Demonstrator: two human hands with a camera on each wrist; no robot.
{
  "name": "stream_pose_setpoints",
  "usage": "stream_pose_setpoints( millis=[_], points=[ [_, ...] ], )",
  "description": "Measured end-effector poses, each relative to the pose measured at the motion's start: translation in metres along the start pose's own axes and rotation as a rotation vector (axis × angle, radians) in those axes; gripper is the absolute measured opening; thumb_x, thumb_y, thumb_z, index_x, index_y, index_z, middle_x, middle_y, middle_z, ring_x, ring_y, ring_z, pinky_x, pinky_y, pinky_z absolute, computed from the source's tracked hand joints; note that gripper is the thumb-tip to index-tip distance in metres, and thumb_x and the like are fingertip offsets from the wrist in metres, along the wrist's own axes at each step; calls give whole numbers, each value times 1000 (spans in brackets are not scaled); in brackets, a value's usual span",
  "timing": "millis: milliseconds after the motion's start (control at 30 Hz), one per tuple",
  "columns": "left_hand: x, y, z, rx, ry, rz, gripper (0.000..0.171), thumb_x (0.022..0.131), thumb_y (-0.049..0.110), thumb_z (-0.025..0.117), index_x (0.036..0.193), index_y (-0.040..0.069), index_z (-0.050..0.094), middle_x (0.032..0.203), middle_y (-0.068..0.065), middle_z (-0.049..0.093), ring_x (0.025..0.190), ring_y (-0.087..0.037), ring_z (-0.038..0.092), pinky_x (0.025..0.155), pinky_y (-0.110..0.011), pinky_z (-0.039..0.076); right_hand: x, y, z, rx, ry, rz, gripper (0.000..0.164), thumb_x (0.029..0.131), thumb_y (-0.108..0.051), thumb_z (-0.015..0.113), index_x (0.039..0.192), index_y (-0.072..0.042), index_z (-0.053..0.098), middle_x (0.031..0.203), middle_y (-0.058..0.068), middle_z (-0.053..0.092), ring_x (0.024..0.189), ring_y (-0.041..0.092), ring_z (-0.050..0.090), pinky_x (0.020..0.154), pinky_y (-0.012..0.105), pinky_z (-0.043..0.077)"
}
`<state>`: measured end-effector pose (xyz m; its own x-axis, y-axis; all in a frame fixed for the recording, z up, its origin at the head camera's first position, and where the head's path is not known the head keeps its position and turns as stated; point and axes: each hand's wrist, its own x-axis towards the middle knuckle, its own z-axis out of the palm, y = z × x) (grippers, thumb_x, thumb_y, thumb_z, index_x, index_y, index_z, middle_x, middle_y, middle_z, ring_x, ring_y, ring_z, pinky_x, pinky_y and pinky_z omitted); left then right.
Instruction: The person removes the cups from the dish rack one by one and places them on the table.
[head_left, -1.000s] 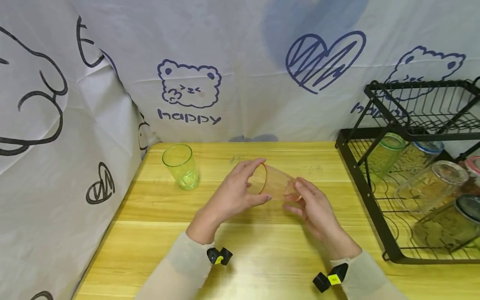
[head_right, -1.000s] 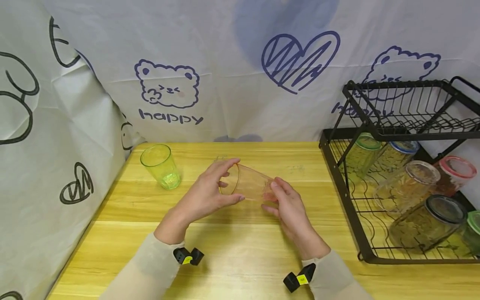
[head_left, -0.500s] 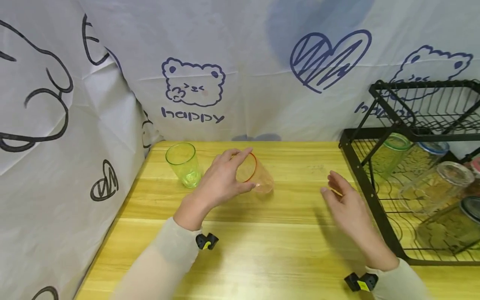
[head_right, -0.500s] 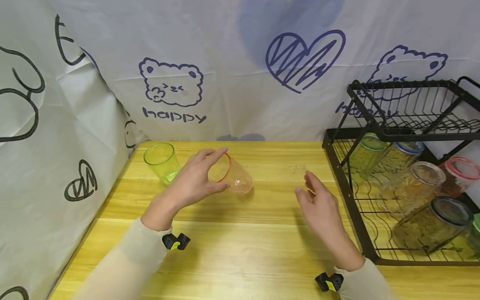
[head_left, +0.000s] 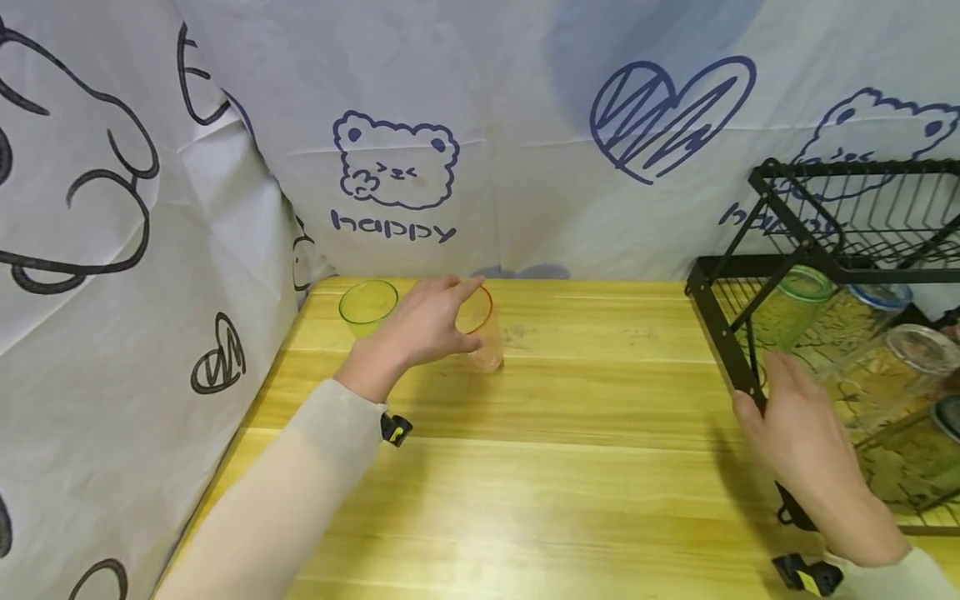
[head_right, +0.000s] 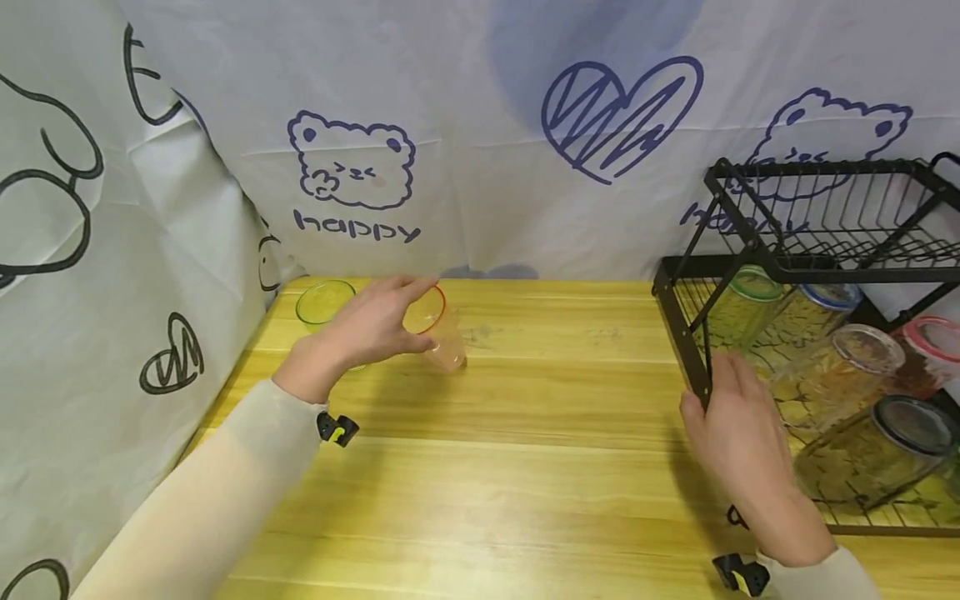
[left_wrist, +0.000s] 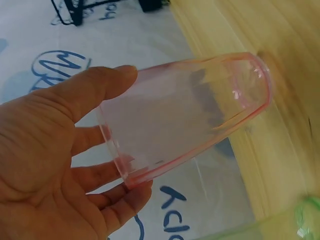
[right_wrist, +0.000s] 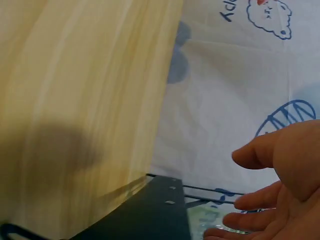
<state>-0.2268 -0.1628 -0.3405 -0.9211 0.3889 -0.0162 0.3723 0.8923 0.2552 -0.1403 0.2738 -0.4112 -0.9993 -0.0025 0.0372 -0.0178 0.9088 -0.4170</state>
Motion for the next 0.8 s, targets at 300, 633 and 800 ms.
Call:
stream_pose_setpoints(
  millis=[300, 633, 800],
  points=[
    [15, -11, -2, 75, -107, -54, 92, 91, 37, 84, 166, 15, 36, 158, -19, 49, 142, -40, 50, 122, -53, 40, 1, 6, 12, -68, -90, 15, 74, 112, -35, 46, 156, 20, 25, 155, 48, 30, 136, 69, 32, 108, 81, 31],
    [24, -13, -6, 77, -166, -94, 94, 91, 36, 83, 167, 16, 31, 160, -22, 46, 143, -40, 50, 122, -53, 41, 1, 8, 16, -89, -108, 26, 70, 112, -31, 44, 154, 21, 29, 152, 48, 33, 131, 69, 36, 105, 80, 35],
    [25, -14, -8, 79, -188, -103, 94, 92, 37, 83, 167, 16, 31, 163, -21, 43, 147, -40, 46, 124, -53, 38, 2, 8, 18, -91, -90, 19, 69, 112, -31, 44, 154, 22, 29, 151, 49, 33, 131, 70, 36, 106, 80, 34]
  ],
)
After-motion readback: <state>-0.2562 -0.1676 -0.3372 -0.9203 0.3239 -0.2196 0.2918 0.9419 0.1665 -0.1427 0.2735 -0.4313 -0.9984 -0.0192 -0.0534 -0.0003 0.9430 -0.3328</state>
